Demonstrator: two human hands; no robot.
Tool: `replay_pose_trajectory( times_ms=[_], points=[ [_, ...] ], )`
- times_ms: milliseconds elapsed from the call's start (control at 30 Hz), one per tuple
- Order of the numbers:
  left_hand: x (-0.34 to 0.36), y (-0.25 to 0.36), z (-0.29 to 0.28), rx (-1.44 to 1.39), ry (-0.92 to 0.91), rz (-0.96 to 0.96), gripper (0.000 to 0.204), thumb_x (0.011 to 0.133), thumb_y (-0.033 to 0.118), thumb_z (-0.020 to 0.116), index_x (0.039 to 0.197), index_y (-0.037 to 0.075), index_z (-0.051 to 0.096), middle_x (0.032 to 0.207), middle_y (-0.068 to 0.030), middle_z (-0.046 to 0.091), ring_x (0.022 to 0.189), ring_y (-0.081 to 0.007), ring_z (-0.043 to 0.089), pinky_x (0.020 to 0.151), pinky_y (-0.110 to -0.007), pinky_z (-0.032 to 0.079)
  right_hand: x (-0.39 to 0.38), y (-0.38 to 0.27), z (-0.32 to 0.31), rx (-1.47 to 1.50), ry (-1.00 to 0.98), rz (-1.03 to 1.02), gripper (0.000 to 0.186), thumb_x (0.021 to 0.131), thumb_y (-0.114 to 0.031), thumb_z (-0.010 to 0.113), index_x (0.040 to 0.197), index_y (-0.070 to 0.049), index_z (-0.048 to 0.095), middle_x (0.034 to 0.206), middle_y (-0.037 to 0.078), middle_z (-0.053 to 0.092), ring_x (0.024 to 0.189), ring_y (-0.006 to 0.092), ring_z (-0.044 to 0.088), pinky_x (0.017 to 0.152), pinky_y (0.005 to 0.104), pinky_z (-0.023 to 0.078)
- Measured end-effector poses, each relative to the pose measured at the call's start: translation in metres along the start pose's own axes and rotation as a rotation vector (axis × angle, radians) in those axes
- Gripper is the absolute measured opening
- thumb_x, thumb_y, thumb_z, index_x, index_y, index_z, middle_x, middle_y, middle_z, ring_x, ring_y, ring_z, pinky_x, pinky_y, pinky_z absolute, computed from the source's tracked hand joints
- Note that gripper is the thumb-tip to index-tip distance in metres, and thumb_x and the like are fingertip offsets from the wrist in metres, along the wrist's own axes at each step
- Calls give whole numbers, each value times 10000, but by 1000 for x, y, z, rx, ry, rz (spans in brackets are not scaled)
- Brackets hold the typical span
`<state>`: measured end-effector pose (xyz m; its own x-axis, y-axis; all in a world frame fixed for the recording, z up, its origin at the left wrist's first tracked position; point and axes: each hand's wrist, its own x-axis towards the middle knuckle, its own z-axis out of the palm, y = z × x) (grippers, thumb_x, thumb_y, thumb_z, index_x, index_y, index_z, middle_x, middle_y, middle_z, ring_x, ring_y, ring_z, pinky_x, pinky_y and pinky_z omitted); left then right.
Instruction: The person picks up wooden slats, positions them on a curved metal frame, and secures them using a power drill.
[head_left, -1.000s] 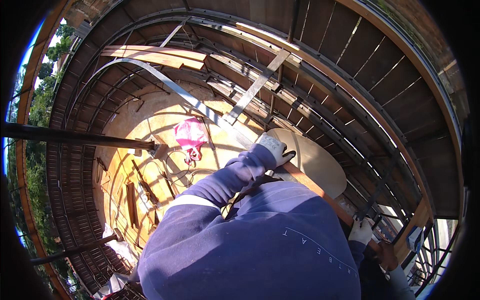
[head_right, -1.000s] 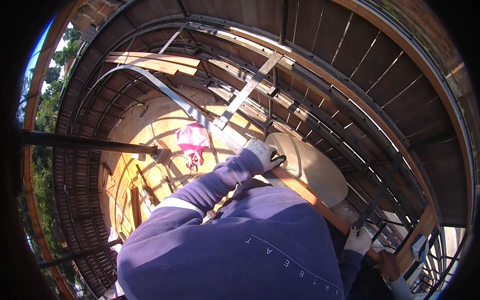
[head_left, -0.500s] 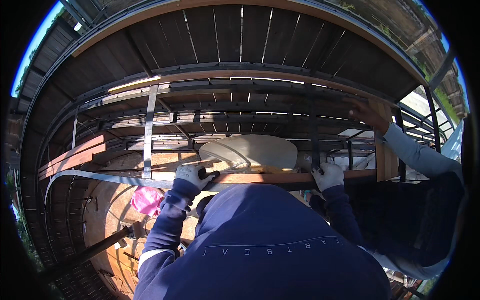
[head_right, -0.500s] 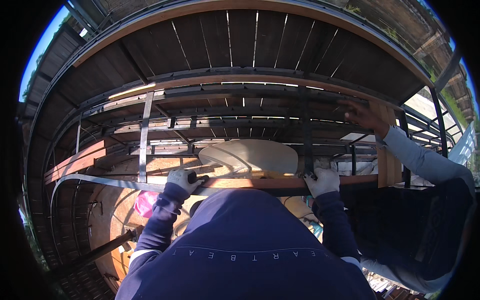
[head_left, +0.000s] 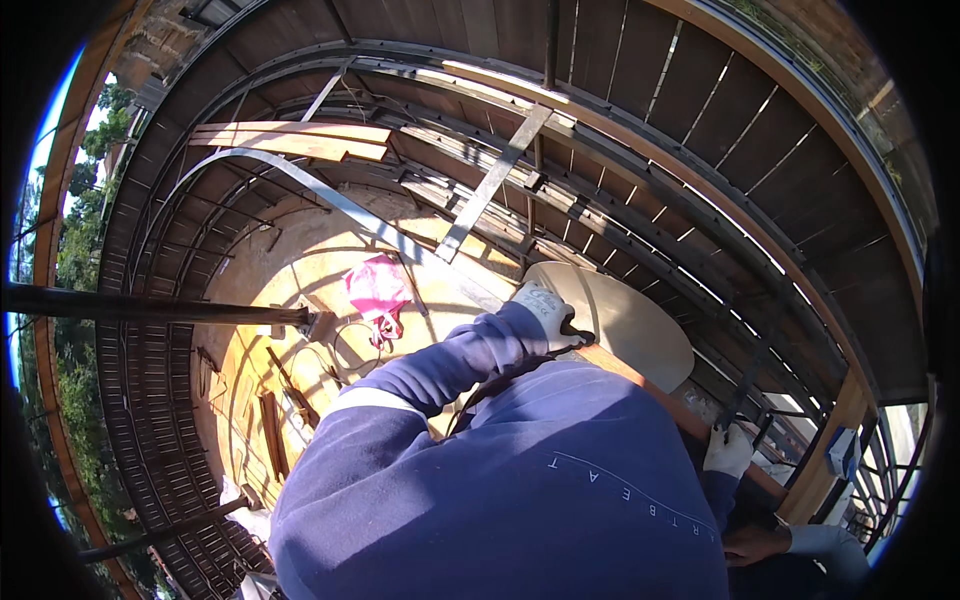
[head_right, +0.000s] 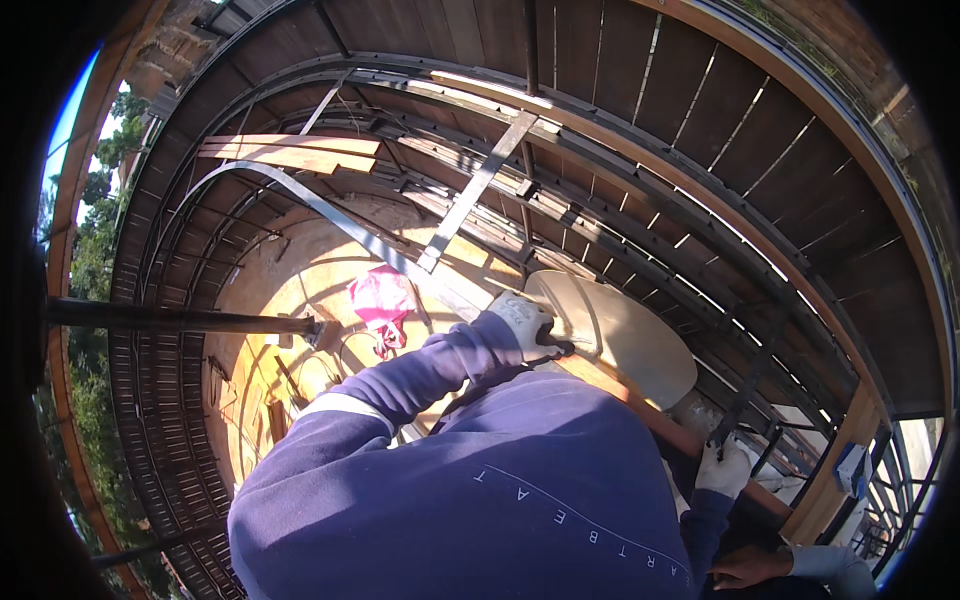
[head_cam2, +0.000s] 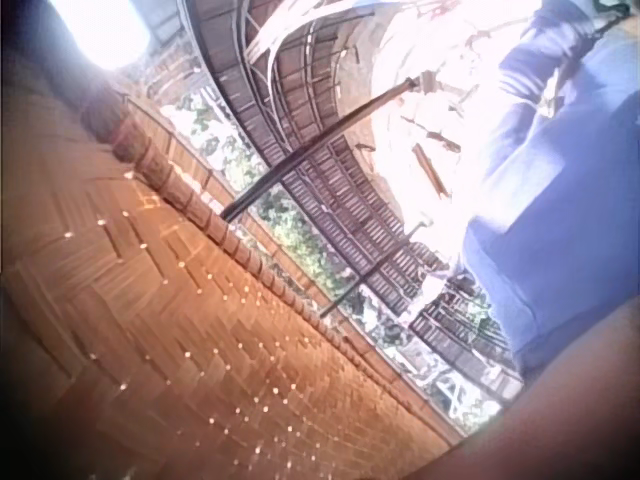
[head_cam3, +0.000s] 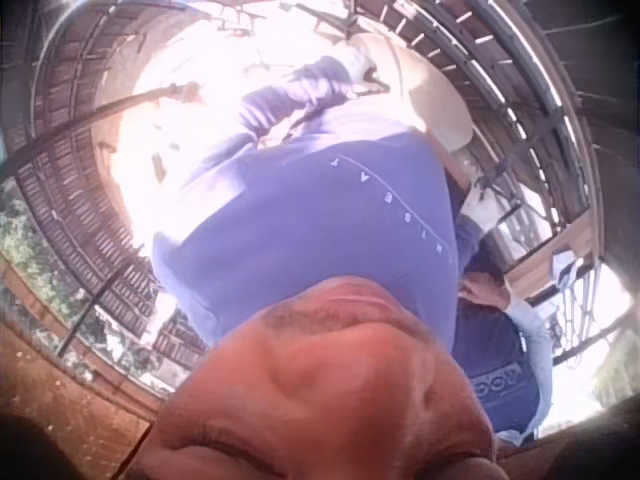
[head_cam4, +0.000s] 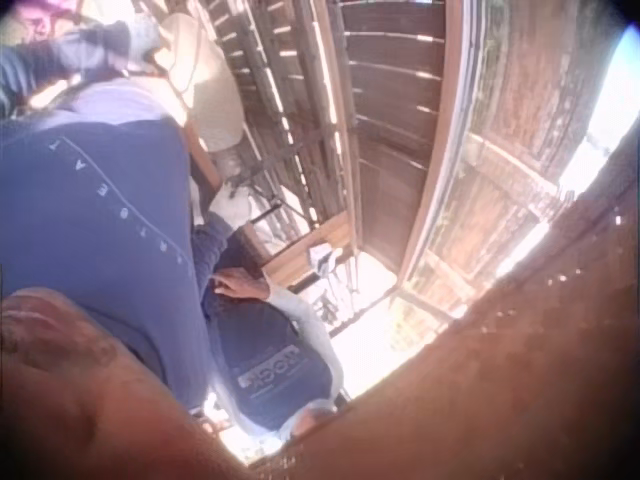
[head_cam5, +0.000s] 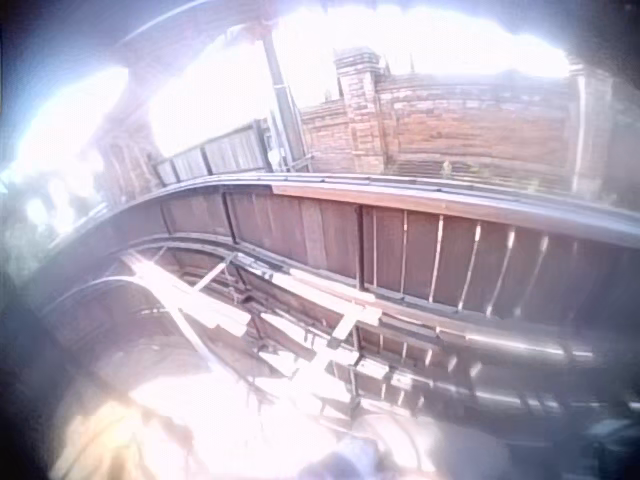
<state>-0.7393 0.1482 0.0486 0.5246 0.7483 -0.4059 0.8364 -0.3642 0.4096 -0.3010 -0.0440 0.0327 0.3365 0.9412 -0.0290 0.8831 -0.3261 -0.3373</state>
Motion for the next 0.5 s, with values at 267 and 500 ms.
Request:
replay_pose_trajectory(
  times_ms=[267, 500],
  points=[
    [8, 8, 5, -32, 2, 50, 593, 889, 645, 627, 949, 69, 753, 940, -179, 740, 978, -363, 700, 872, -495, 514, -1, -2, -3, -77, 42, 8, 268, 877, -283, 728, 857, -16, 721, 746, 221, 655, 761, 423, 653, 699, 526, 485],
    [18, 4, 42, 10, 119, 21, 445, 831, 538, 736, 840, 94, 749, 774, -156, 727, 757, -363, 712, 695, -482, 533, 19, -2, -29, -136, -3, -63, 414, 878, -488, 715, 722, -105, 714, 677, 131, 680, 737, 357, 679, 864, 465, 496]
  ],
)
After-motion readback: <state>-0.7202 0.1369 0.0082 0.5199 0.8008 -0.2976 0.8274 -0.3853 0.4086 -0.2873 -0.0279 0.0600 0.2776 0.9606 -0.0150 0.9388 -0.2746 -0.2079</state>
